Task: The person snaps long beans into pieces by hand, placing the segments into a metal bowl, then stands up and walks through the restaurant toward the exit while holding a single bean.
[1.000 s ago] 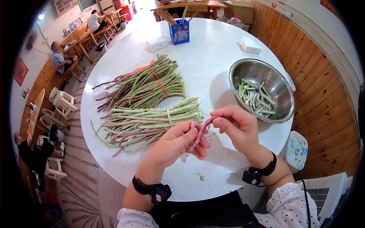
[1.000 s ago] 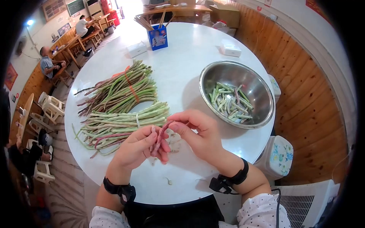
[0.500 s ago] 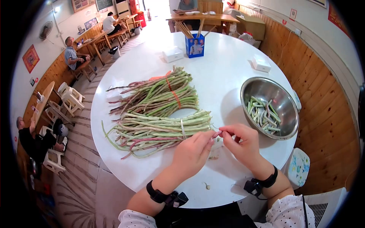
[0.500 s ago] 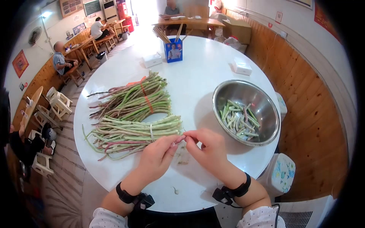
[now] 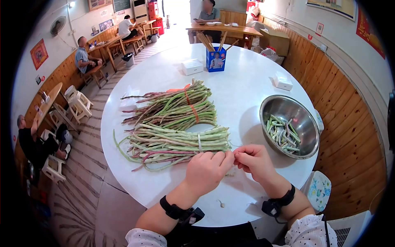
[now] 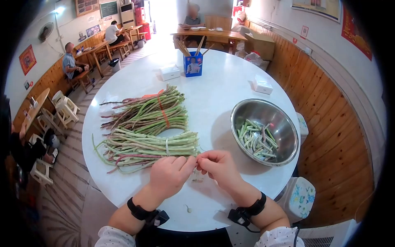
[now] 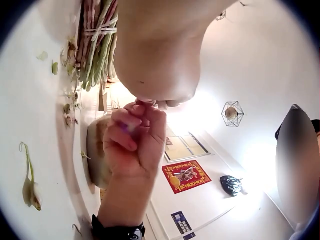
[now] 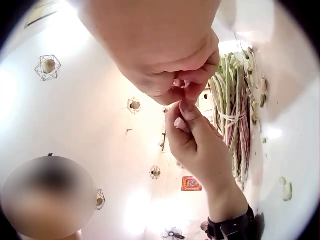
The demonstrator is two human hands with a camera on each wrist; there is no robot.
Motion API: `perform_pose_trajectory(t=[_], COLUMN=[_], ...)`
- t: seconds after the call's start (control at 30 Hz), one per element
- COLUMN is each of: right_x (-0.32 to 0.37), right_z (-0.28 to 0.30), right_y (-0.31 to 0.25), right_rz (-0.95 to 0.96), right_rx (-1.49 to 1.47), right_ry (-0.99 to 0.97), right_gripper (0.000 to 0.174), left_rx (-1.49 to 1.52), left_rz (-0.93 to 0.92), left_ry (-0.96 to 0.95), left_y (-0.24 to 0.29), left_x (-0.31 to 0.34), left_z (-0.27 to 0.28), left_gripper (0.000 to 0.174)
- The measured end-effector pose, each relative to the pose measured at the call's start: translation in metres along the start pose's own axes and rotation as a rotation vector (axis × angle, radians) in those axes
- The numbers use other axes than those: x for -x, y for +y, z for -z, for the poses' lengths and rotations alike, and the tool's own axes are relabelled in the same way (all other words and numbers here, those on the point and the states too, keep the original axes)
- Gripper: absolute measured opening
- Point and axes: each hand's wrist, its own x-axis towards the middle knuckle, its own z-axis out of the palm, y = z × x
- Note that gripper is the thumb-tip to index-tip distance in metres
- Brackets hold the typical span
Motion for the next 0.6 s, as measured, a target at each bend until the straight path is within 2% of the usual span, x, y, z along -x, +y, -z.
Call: perform_pose_trajectory(t=[0.2, 0.23, 0.33, 0.37, 0.47, 0.5, 0.6], right_x=[0.000, 0.000, 0.004, 0.001, 0.007, 0.009, 0.012], right_z=[0.002, 0.002, -0.006, -0.004, -0.002, -0.003, 0.003], right_y=[-0.003, -0.003, -0.001, 0.008, 0.002, -0.004, -0.011], right_rz=[-0.149, -0.168, 0.029, 0.201, 0.126, 0.143, 0.353], right_rx=[-0.230, -0.258, -0.008, 0.088, 0.129, 0.170, 0.226], right_ry=[-0.103, -0.128, -0.076, -0.100, -0.248, -0.293, -0.336], right_gripper=[0.016, 0.016, 0.014, 0.012, 0.011, 0.010, 0.010], left_rx=[0.110, 0.257, 0.748, 0.954, 1.605, 1.646, 1.738], left_rz=[0.050, 0.138, 0.468, 0.692, 1.145, 1.161, 1.175], left_ry=[0.082, 0.158, 0.208, 0.071, 0.177, 0.220, 0.342], left_y=[0.001, 0.004, 0.005, 0.005, -0.006, -0.015, -0.035], left_x=[0.000, -0.005, -0.001, 0.005, -0.005, -0.005, -0.003], left_z=[-0.006, -0.007, -0.024, -0.028, -0.015, -0.012, -0.002], left_gripper=[0.029, 0.017, 0.001, 0.013, 0.016, 0.017, 0.019])
